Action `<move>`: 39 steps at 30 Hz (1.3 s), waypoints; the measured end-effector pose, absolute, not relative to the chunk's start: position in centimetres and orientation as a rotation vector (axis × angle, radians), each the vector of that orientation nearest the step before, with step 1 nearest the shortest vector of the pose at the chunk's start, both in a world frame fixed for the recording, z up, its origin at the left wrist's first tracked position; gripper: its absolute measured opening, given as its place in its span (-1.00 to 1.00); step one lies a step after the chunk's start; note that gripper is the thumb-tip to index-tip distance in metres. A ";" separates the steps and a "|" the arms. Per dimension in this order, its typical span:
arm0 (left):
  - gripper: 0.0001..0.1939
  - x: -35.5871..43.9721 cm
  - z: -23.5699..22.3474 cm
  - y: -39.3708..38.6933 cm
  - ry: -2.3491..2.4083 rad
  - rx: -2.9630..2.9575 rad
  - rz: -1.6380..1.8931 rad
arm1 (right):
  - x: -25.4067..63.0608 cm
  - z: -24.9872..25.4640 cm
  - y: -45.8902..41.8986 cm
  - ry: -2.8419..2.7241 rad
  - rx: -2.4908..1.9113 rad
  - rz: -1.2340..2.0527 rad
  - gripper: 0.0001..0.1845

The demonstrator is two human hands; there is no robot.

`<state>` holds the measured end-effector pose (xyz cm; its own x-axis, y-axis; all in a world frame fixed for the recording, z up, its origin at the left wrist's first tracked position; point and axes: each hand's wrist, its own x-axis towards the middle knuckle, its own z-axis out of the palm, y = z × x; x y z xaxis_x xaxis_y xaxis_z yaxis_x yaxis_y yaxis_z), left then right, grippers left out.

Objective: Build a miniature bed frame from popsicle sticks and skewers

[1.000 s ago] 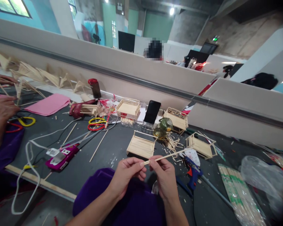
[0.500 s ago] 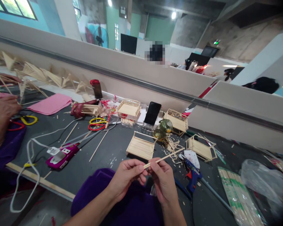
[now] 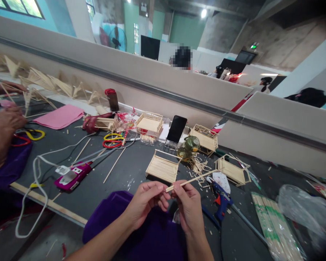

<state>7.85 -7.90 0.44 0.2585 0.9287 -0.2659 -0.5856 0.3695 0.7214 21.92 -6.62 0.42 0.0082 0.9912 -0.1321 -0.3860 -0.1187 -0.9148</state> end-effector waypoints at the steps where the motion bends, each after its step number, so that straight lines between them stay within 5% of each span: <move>1: -0.70 7.8 0.4 -7.8 0.760 0.558 1.091 | 22.0 0.4 -6.6 -0.855 -1.029 1.427 -0.78; 11: -0.72 6.5 0.7 -6.7 0.982 0.818 0.962 | 22.2 -0.3 -6.7 -1.211 -1.147 1.310 -0.80; 39: -0.74 6.8 0.5 -7.6 0.842 0.664 0.921 | 22.8 -0.2 -6.9 -0.930 -1.047 1.445 -0.82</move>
